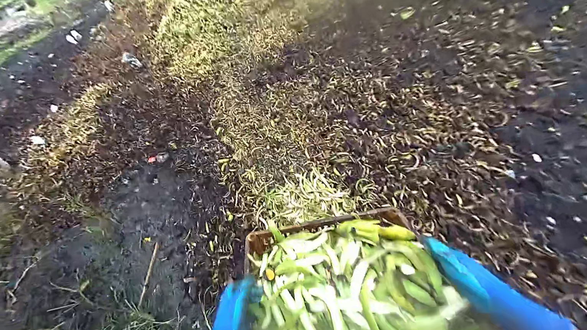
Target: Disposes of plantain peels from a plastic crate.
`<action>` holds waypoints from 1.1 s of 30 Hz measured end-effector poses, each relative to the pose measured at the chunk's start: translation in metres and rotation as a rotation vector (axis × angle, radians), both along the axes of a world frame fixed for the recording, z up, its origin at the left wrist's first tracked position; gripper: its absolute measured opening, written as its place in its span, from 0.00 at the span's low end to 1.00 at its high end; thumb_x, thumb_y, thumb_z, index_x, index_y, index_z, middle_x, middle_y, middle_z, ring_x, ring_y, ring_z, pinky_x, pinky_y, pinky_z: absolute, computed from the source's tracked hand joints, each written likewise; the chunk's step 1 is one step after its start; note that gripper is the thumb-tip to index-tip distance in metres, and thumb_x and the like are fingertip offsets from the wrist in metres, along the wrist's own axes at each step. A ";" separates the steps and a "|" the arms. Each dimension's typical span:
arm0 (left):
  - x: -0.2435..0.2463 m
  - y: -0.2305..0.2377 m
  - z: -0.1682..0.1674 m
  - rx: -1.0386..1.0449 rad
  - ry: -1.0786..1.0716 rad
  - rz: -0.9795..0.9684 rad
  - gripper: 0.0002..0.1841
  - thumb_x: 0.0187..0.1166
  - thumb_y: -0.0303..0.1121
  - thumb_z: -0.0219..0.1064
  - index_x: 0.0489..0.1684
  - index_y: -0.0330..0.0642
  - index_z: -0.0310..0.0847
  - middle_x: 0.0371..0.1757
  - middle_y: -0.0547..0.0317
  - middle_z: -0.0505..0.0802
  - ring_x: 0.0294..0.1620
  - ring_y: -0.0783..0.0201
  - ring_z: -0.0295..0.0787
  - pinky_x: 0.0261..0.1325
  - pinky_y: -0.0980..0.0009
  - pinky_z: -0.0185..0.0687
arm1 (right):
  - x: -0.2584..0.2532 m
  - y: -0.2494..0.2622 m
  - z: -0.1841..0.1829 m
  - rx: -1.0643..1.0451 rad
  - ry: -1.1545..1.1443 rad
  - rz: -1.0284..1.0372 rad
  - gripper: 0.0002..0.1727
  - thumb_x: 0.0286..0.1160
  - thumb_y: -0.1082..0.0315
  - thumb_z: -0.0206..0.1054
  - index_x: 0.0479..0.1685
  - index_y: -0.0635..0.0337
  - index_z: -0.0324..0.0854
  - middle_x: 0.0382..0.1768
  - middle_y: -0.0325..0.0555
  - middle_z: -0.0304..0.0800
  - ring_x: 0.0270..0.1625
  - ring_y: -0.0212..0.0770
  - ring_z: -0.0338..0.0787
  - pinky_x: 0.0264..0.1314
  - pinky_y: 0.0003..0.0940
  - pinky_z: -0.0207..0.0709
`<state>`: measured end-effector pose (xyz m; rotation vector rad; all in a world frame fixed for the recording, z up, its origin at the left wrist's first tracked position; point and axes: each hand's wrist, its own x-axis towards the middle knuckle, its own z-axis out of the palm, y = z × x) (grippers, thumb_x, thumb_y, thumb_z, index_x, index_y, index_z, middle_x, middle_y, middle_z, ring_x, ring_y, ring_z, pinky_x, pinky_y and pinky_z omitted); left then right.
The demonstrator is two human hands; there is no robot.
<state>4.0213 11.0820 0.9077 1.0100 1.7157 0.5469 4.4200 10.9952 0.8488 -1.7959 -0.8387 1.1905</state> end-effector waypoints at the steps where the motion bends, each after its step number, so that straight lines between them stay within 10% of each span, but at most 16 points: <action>1: 0.016 0.061 0.010 0.020 0.090 -0.027 0.23 0.92 0.42 0.52 0.73 0.33 0.74 0.60 0.43 0.89 0.54 0.55 0.87 0.60 0.54 0.82 | 0.018 0.058 -0.006 0.032 0.030 0.066 0.31 0.94 0.47 0.42 0.75 0.58 0.77 0.65 0.48 0.88 0.65 0.35 0.87 0.70 0.39 0.81; 5: -0.003 0.233 -0.009 0.648 0.275 0.009 0.30 0.88 0.41 0.56 0.87 0.37 0.60 0.82 0.37 0.75 0.78 0.46 0.76 0.79 0.47 0.74 | 0.080 0.261 -0.031 0.212 -0.473 0.258 0.27 0.92 0.58 0.49 0.78 0.67 0.74 0.76 0.68 0.77 0.81 0.61 0.75 0.84 0.59 0.65; 7: -0.006 0.257 0.009 0.741 0.083 0.150 0.30 0.89 0.47 0.53 0.89 0.45 0.59 0.84 0.48 0.73 0.77 0.55 0.78 0.76 0.54 0.78 | 0.108 0.304 -0.029 0.303 -0.421 0.144 0.28 0.91 0.54 0.47 0.80 0.60 0.74 0.81 0.61 0.73 0.84 0.56 0.72 0.85 0.57 0.65; 9: -0.010 0.252 0.003 0.655 -0.068 0.169 0.30 0.87 0.50 0.52 0.87 0.48 0.62 0.81 0.54 0.78 0.72 0.57 0.84 0.70 0.55 0.84 | 0.126 0.306 -0.039 0.255 -0.237 0.095 0.29 0.91 0.53 0.42 0.82 0.56 0.73 0.82 0.49 0.75 0.83 0.43 0.74 0.84 0.47 0.68; 16: -0.004 0.167 -0.184 -0.250 0.094 0.271 0.28 0.91 0.45 0.53 0.83 0.36 0.65 0.71 0.32 0.83 0.66 0.39 0.85 0.65 0.41 0.81 | 0.167 0.230 -0.197 -0.658 -0.420 0.557 0.29 0.92 0.49 0.52 0.78 0.63 0.75 0.74 0.67 0.80 0.79 0.64 0.77 0.81 0.67 0.64; 20: 0.047 0.203 -0.244 -0.392 -0.058 0.262 0.27 0.91 0.45 0.55 0.82 0.37 0.66 0.73 0.33 0.81 0.68 0.39 0.84 0.65 0.42 0.80 | 0.157 0.252 -0.229 -0.717 -0.330 0.526 0.32 0.89 0.48 0.56 0.83 0.61 0.70 0.77 0.65 0.78 0.81 0.62 0.75 0.84 0.64 0.62; 28: 0.115 0.452 -0.358 -0.357 -0.056 0.160 0.30 0.88 0.45 0.60 0.84 0.38 0.64 0.76 0.35 0.80 0.73 0.41 0.79 0.69 0.41 0.78 | 0.142 0.457 -0.286 -0.582 -0.240 0.442 0.34 0.84 0.52 0.64 0.86 0.58 0.66 0.76 0.65 0.78 0.78 0.61 0.79 0.81 0.61 0.69; 33: 0.125 0.643 -0.443 -0.171 0.032 0.247 0.46 0.80 0.44 0.71 0.92 0.32 0.45 0.86 0.29 0.66 0.87 0.40 0.64 0.86 0.46 0.63 | 0.130 0.661 -0.360 -0.434 -0.231 0.182 0.41 0.81 0.55 0.68 0.90 0.64 0.57 0.82 0.68 0.70 0.82 0.60 0.74 0.83 0.56 0.68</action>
